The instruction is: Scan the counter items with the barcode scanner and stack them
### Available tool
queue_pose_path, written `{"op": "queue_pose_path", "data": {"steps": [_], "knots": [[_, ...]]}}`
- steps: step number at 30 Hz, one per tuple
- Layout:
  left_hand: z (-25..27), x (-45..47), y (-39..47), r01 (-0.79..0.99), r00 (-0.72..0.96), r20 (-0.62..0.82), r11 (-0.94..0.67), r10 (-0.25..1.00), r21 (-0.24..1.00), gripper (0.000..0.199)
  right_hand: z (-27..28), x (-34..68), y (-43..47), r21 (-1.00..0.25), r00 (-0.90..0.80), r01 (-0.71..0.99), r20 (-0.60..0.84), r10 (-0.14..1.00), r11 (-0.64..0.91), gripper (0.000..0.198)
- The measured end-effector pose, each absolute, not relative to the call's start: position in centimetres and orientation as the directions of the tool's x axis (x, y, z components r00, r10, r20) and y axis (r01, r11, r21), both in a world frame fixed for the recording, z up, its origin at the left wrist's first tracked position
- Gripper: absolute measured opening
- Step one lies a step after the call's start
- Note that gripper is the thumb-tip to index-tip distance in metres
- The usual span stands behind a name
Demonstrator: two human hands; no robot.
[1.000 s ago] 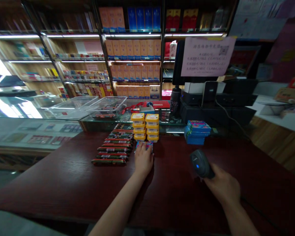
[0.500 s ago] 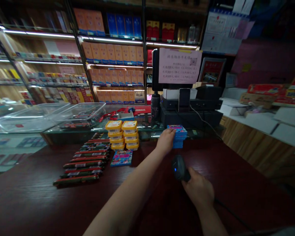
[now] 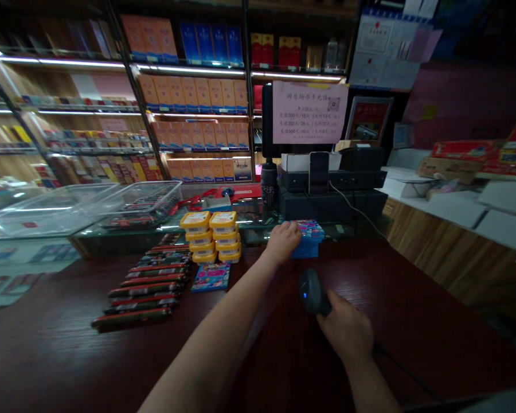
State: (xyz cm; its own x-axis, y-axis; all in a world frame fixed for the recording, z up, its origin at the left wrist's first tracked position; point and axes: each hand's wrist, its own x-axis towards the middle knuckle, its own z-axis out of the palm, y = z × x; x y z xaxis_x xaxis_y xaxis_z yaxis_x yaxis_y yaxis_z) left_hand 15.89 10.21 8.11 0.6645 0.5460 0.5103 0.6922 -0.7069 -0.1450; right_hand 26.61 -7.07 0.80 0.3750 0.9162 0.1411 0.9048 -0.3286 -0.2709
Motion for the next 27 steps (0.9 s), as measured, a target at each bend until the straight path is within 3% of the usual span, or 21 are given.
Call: {"op": "queue_pose_path", "data": {"steps": [2,4,6,8,11,14,19,22,27], "knots": [[7.4,14.0,9.5,0.737,0.535,0.575,-0.675,0.619,0.041,0.012,1.0,26.6,-7.1,-0.278,0.385,0.898,0.126,0.914,-0.34,0.015],[6.0,12.1,8.5,0.705,0.293,0.633,-0.609,0.716,0.363,0.007,1.1,26.5,-7.2,-0.28,0.388,0.896,0.116,0.914,-0.345,0.016],[4.0,10.4,7.2,0.465,0.01,0.565,-0.504,0.825,0.728,0.01,1.3,26.3,-7.4,-0.277,0.381,0.899,0.108,0.918,-0.34,0.018],[2.0,9.0,5.8,0.038,-0.109,0.355,-0.353,0.928,0.935,0.02,1.5,26.2,-7.5,-0.265,0.381,0.9,0.101,0.919,-0.345,0.02],[-0.5,7.7,3.8,-0.388,-0.113,0.092,-0.129,0.989,0.912,0.04,1.9,25.9,-7.7,-0.269,0.384,0.898,0.091,0.919,-0.349,0.02],[-1.7,7.0,2.7,-0.548,-0.121,-0.035,-0.037,0.992,0.835,0.048,2.3,25.9,-8.1,-0.39,0.362,0.873,0.116,0.925,-0.293,0.02],[-2.3,6.5,2.7,-0.596,-0.072,-0.026,-0.022,0.997,0.803,0.05,3.0,25.6,-9.0,-0.81,0.284,0.585,0.241,0.928,0.032,0.036],[-2.6,6.6,2.8,-0.612,-0.049,-0.031,-0.005,0.998,0.791,0.051,3.5,25.1,-9.7,-0.88,0.236,0.463,0.238,0.942,0.106,0.035],[-2.9,6.7,3.0,-0.604,-0.026,-0.038,0.014,0.999,0.797,0.056,3.7,24.7,-10.4,-0.896,0.184,0.422,0.236,0.954,0.141,0.031]]}}
